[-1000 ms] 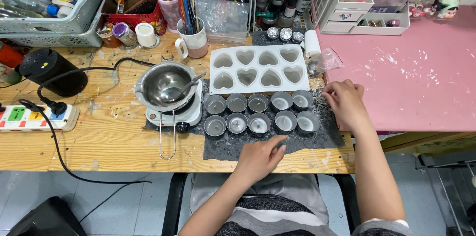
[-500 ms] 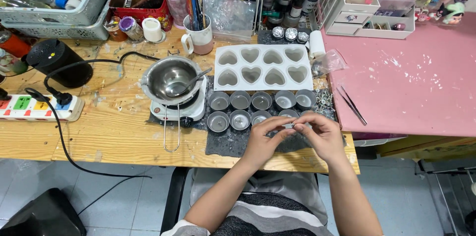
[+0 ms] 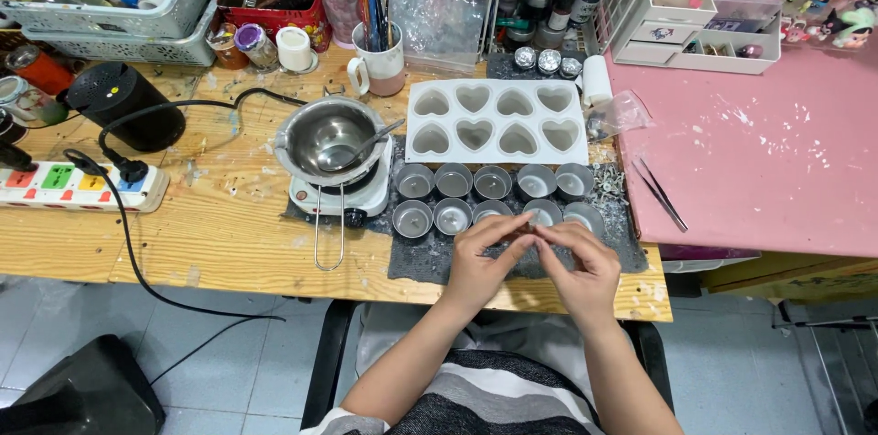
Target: Placing wicks into small metal tins as part of a candle-making process.
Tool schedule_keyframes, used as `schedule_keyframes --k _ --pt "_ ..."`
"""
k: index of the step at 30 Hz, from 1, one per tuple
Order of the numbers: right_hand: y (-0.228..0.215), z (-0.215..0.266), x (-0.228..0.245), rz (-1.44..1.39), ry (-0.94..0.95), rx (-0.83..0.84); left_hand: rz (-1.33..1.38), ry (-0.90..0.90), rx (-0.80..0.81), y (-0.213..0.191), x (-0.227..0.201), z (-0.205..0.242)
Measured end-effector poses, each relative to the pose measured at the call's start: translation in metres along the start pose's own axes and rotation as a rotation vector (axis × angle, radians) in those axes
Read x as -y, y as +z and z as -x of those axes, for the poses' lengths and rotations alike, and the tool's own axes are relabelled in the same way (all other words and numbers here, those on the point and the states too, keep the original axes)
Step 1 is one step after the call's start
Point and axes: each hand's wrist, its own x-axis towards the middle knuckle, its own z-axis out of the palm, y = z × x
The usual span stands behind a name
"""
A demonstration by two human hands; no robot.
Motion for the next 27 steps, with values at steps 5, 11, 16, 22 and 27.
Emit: schedule_keyframes --k 5,11,16,22,27 --pt "0.004 -0.002 0.013 0.084 -0.052 -0.013 -0.057 0.007 -0.035 -0.002 -0.003 0.001" --pt "0.001 -0.005 0.018 0.060 -0.007 0.001 -0.101 0.042 0.016 -0.008 -0.002 0.001" --pt "0.000 -0.005 0.017 0.030 0.008 -0.031 -0.066 0.025 0.032 -0.011 -0.004 0.000" --pt "-0.004 -0.010 0.020 0.091 -0.025 0.008 0.061 -0.060 0.070 -0.016 0.001 0.001" --pt "-0.004 -0.017 0.024 0.190 -0.064 0.051 0.069 -0.077 0.095 -0.022 0.002 0.000"
